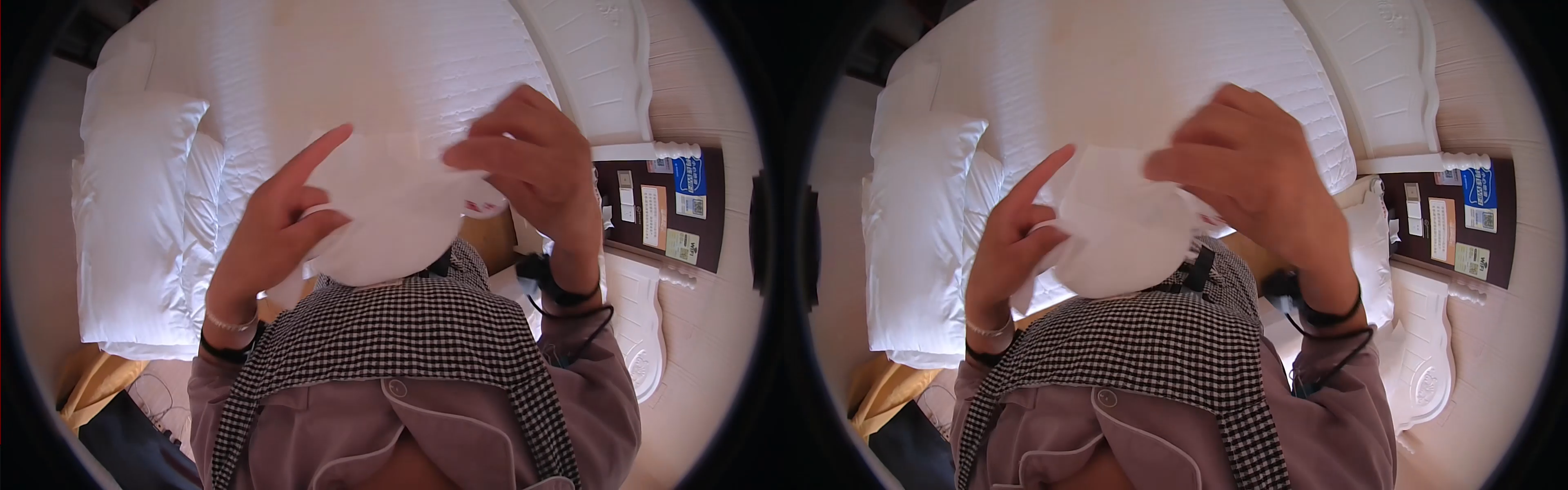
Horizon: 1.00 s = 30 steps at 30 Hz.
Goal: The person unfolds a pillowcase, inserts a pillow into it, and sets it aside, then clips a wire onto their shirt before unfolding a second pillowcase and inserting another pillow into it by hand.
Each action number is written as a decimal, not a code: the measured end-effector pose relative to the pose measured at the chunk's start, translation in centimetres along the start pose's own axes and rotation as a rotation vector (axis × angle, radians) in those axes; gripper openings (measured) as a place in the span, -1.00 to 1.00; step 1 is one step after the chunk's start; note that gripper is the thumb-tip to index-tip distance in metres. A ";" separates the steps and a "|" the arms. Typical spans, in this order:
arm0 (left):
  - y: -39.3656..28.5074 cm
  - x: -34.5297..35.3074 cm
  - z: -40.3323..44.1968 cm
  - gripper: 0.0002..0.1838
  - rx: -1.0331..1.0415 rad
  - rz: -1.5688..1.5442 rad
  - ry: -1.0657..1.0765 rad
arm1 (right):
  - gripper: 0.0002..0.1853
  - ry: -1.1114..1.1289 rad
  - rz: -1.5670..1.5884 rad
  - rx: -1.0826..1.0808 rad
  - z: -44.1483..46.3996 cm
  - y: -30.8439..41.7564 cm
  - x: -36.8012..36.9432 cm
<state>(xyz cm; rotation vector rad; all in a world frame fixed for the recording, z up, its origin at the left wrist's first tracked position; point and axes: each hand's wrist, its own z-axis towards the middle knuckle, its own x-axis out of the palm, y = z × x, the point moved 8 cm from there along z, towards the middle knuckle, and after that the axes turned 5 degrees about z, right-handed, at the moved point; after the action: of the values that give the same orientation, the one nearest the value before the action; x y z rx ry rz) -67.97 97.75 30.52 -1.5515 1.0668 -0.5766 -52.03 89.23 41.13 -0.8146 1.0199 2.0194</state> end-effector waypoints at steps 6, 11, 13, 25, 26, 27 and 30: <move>-1.1 4.3 7.4 -0.66 0.054 -0.491 0.002 | -0.69 -0.472 -0.246 -0.210 3.9 1.3 -0.2; -0.9 1.2 8.6 -0.74 0.104 -0.685 -0.201 | -0.78 -0.247 0.229 0.682 -1.2 -2.6 2.9; 0.1 1.5 8.6 -0.75 0.121 -0.681 -0.204 | -0.69 -0.124 0.316 0.672 -1.9 -2.8 6.9; -0.2 -2.1 5.1 -0.69 0.267 -0.548 -0.084 | -0.94 -0.606 0.736 0.731 -7.5 -7.9 3.3; 0.1 -3.0 4.6 -0.69 0.263 -0.553 -0.107 | -0.94 -0.619 0.752 0.734 -8.9 -9.3 2.5; 0.4 -3.4 4.2 -0.68 0.242 -0.569 -0.084 | -0.93 -0.654 0.756 0.728 -9.5 -9.5 1.6; 0.9 -5.1 2.9 -0.68 0.225 -0.578 -0.088 | -0.93 -0.665 0.705 0.747 -10.7 -9.5 -0.6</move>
<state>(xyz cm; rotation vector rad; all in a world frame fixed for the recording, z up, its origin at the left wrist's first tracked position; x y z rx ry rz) -68.26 103.64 29.79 -1.6620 0.4545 -0.9733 -41.74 84.02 32.71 0.6545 1.5921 1.9415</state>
